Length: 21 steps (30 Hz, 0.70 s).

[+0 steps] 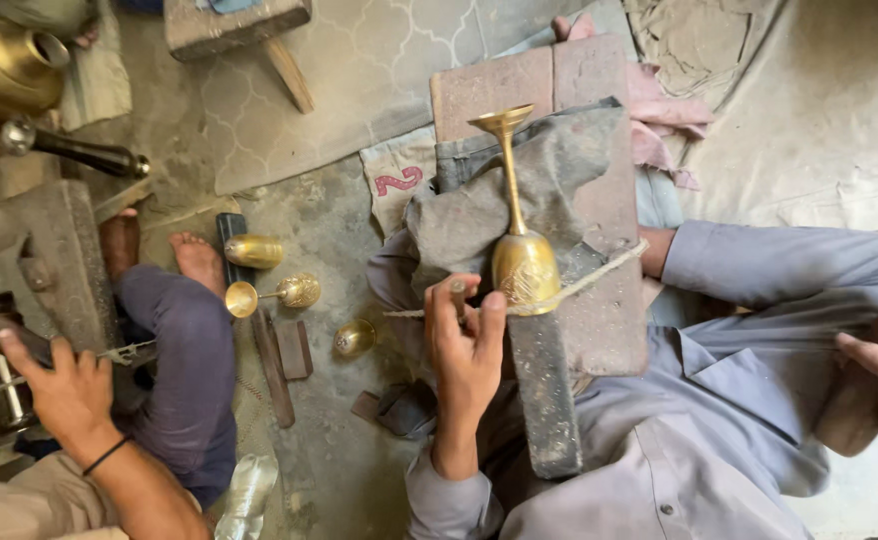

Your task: The person sits on the floor and uses a hammer and chisel to shape and decorate a brass lamp base. They repeatedly strike the chisel against the metal surface to create patterns and refine the shape of the object.

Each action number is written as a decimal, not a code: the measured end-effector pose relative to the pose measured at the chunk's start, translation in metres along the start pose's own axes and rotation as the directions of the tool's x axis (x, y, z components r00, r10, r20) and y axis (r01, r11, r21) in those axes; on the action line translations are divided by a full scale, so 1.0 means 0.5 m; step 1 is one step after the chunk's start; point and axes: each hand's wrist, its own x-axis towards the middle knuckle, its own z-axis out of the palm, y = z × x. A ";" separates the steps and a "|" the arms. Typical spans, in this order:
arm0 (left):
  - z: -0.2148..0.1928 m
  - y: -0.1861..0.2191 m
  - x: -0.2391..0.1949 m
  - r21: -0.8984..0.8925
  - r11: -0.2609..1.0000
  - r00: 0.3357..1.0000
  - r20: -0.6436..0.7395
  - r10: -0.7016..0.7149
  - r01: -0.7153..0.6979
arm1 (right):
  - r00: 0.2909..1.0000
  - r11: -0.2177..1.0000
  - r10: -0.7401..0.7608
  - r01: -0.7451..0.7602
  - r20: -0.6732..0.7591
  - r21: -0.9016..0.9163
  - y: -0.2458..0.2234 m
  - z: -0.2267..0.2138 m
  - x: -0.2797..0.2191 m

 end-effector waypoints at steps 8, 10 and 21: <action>0.031 0.023 0.046 0.329 0.944 0.997 0.073 -0.027 0.001 | 0.928 0.905 -0.355 0.312 0.111 0.288 -0.066 0.019 -0.021; 0.026 0.013 0.063 0.264 0.964 0.991 0.133 -0.022 -0.014 | 0.885 0.872 -0.456 0.423 0.095 0.246 -0.082 0.019 -0.053; 0.007 -0.108 0.072 -0.235 0.958 0.938 0.339 -0.079 0.165 | 0.866 0.840 -0.483 0.418 0.126 0.346 -0.052 0.015 -0.062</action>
